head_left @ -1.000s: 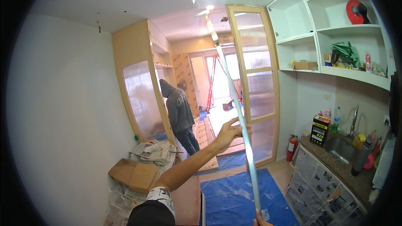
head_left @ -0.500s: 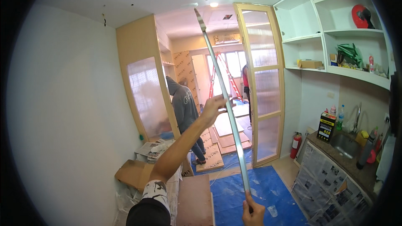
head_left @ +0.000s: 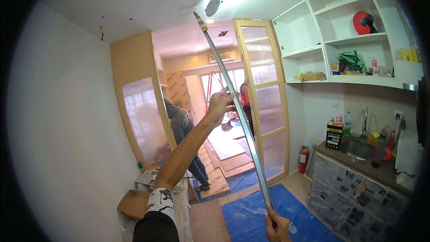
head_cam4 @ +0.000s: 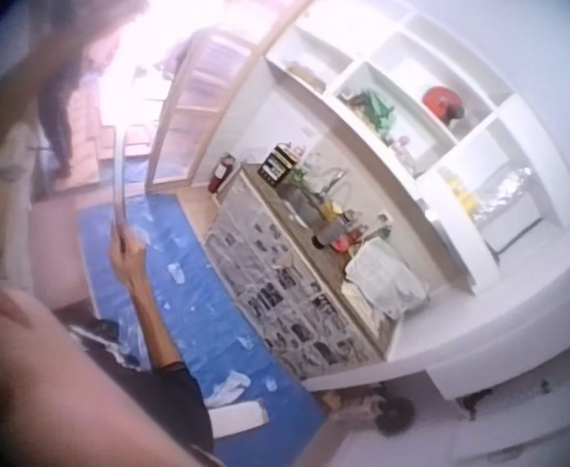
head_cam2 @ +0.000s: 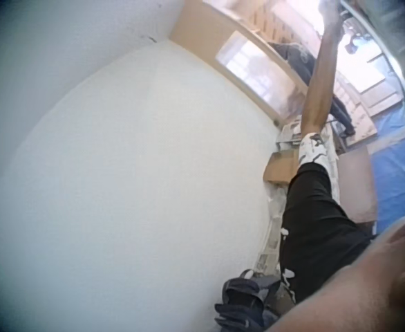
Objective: The person paints a section of the ceiling using a paint roller on an extension pole, occasionally dipping the roller into a paint tray on the floor.
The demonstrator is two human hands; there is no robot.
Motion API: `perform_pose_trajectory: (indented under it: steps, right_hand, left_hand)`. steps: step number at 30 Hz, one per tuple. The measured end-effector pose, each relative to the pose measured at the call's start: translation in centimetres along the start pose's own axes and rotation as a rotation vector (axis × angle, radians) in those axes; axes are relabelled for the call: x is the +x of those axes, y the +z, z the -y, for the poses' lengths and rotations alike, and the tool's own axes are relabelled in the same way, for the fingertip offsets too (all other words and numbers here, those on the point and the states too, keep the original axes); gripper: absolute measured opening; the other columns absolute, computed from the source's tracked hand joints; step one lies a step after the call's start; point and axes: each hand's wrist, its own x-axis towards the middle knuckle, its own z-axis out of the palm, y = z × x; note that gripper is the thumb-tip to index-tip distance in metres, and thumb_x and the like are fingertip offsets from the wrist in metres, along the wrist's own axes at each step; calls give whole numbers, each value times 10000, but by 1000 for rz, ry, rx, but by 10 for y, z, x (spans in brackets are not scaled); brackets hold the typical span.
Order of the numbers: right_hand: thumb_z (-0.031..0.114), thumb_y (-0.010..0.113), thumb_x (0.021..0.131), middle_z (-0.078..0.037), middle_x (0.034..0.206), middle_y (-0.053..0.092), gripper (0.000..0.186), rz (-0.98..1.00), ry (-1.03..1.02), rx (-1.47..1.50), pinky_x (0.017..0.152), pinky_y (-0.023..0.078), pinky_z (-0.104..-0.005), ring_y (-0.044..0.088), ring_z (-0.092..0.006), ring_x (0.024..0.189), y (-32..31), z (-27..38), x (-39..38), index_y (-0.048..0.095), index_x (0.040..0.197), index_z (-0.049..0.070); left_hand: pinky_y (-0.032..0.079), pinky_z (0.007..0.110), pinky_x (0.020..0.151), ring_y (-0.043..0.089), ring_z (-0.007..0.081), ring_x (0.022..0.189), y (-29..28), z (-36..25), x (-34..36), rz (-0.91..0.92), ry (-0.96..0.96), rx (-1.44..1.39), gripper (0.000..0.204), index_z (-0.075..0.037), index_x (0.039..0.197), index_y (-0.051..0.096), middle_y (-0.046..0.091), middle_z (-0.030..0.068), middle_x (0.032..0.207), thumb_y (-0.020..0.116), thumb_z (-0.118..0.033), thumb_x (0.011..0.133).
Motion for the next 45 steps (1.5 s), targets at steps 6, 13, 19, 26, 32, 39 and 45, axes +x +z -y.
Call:
perform_pose_trajectory:
  steps: [6, 13, 19, 26, 32, 39, 45]
  right_hand:
    - [53, 624, 849, -121, 549, 491, 117, 9, -7, -48, 422, 353, -328, 456, -177, 426, -67, 37, -98, 660, 935, -17]
    - [-11, 645, 797, -173, 695, 566, 221, 132, 47, -67, 463, 415, -358, 551, -269, 508, -163, 77, -233, 647, 1018, -4]
    - [-14, 672, 764, -224, 846, 664, 333, 14, -3, -195, 492, 472, -360, 608, -304, 553, -200, 98, -274, 649, 1096, -17]
    - [-37, 622, 801, -183, 672, 549, 208, 82, -39, -177, 474, 413, -377, 550, -305, 533, -160, 140, -138, 641, 1008, -20]
    - [-18, 584, 836, -183, 639, 521, 198, 46, -20, -98, 470, 401, -392, 516, -318, 510, -73, 92, -58, 637, 1027, -23]
    - [-16, 574, 841, -113, 532, 488, 460, 117, 0, 5, 434, 375, -288, 476, -158, 425, 30, 44, 57, 523, 1298, 16]
    - [-14, 572, 846, -91, 530, 476, 441, 82, 3, -1, 426, 353, -294, 441, -137, 427, 64, -2, 79, 536, 1285, 20]
  left_hand:
    - [526, 281, 703, 625, 194, 962, 79, -49, -97, 58, 28, -40, 436, 44, 1343, 387, 565, 107, 1114, 499, -118, 954]
    - [572, 276, 700, 634, 263, 988, 171, -116, -203, 168, 61, 48, 503, 45, 1412, 268, 519, 166, 1188, 445, -103, 964]
    - [581, 313, 746, 634, 310, 996, 193, -118, -228, 165, -32, -17, 505, 44, 1420, 239, 494, 201, 1232, 421, -132, 983]
    - [528, 350, 859, 617, 240, 988, 140, -97, -151, 33, 65, -44, 413, 51, 1341, 379, 567, 142, 1153, 441, -126, 973]
    - [477, 369, 859, 593, 252, 1003, 54, -59, -61, -30, 42, -39, 411, 41, 1326, 412, 552, 143, 1157, 441, -157, 967]
    - [486, 398, 817, 608, 275, 963, -54, 5, 46, -75, 61, -50, 353, 35, 1263, 436, 551, 143, 1077, 421, -138, 955]
    - [473, 359, 816, 591, 260, 989, -81, 30, 74, -45, 8, -1, 420, 48, 1326, 403, 561, 145, 1128, 424, -162, 964]
